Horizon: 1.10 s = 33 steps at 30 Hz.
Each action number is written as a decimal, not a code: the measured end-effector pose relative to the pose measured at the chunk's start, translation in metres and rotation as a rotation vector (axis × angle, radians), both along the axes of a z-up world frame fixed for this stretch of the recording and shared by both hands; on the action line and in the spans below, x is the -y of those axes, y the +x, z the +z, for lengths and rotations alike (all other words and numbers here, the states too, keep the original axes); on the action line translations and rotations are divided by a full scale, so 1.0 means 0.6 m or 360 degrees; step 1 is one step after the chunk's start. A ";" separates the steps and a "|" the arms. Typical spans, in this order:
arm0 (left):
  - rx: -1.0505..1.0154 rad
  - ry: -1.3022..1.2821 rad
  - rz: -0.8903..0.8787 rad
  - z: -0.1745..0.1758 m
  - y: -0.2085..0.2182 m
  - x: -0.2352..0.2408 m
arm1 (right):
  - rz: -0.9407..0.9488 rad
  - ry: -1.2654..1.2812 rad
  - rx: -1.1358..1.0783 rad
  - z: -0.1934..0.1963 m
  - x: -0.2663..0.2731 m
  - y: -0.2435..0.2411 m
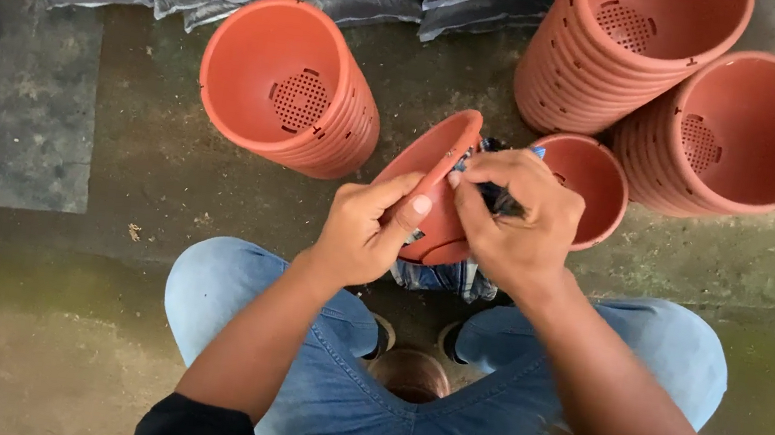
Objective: Cleaning a series of orange plastic flower pots by wiping them thoroughly with a blue cloth.
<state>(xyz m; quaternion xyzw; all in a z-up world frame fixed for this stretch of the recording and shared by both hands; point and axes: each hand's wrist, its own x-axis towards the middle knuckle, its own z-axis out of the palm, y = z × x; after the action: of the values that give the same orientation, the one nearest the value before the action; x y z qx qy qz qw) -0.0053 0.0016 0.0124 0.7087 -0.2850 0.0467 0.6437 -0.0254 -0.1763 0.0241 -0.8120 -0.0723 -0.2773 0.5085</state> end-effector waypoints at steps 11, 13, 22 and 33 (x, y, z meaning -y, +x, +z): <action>0.0089 -0.0132 -0.0208 -0.009 0.006 -0.009 | -0.0074 0.0526 -0.0518 0.008 0.058 0.025; 0.0098 -0.0095 -0.0216 -0.013 0.012 -0.010 | -0.0053 0.0520 -0.0486 0.026 0.039 0.013; 0.0038 -0.0262 -0.0288 -0.047 0.022 -0.030 | -0.0099 0.0343 -0.0401 0.004 0.067 0.026; 0.0034 -0.0266 -0.0157 -0.052 0.022 -0.016 | -0.0288 0.0223 -0.0453 0.014 0.041 0.016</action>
<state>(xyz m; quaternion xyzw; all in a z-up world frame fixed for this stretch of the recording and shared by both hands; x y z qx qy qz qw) 0.0079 0.0115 -0.0187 0.6371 -0.3216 0.0461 0.6990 -0.0161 -0.2012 0.0322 -0.8088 0.0931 -0.2087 0.5419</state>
